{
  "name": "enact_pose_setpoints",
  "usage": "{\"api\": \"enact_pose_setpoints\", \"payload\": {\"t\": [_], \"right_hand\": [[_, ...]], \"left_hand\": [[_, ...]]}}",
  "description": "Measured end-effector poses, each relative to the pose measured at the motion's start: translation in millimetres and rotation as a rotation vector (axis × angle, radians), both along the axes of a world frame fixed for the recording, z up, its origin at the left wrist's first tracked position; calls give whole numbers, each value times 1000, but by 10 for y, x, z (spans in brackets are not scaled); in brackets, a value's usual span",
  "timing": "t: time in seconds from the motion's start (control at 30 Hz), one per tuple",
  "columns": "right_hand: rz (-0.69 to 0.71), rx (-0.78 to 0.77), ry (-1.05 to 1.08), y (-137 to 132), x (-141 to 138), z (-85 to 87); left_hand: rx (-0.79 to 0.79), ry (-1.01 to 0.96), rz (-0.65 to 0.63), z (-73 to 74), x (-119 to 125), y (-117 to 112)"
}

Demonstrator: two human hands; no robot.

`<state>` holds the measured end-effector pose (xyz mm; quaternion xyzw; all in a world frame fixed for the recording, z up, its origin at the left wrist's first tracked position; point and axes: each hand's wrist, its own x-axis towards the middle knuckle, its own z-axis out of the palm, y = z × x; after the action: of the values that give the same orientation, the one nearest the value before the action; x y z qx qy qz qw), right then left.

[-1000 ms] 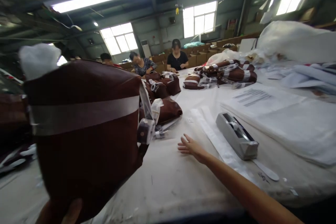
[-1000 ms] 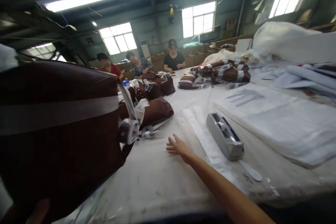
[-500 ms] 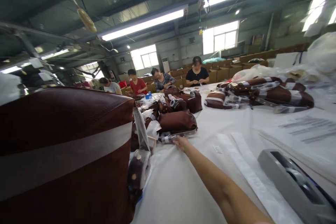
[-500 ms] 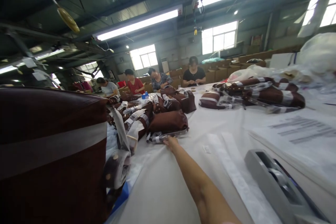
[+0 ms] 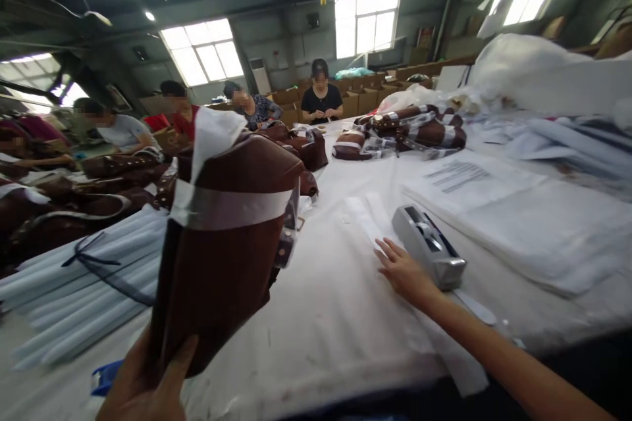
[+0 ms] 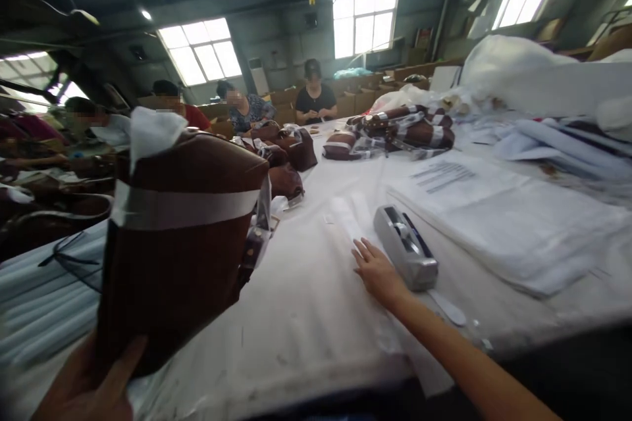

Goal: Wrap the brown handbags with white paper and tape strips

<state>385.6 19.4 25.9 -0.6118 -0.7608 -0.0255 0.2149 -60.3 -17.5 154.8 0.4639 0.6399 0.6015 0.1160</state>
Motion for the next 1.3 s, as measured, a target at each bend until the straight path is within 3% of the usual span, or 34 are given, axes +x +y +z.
{"api": "enact_pose_setpoints", "payload": {"t": [0.13,0.27,0.5,0.63,0.73,0.8,0.93,1.07,1.17,1.3], "right_hand": [[-45,15,-181,-420,183,-219],[-94,-79,-53,-523,150,-263],[-94,-104,97,-353,95,11],[-93,-69,201,-416,-140,281],[15,-218,345,-541,-367,448],[78,-312,376,-560,-467,472],[-66,-231,286,-330,-545,260],[-95,-307,209,-22,-696,-67],[92,-331,249,143,-944,-190],[441,-328,354,426,-1342,-179]], "left_hand": [[13,156,-51,-15,232,97],[132,368,-97,-26,328,95],[120,363,-105,-105,240,18],[135,334,-84,-103,179,-3],[127,329,-80,-84,156,-10],[111,314,-84,-78,149,-10],[95,290,-83,-116,133,15],[115,312,-105,-180,98,64],[145,346,-113,-187,93,106],[228,405,-118,-180,153,190]]}}
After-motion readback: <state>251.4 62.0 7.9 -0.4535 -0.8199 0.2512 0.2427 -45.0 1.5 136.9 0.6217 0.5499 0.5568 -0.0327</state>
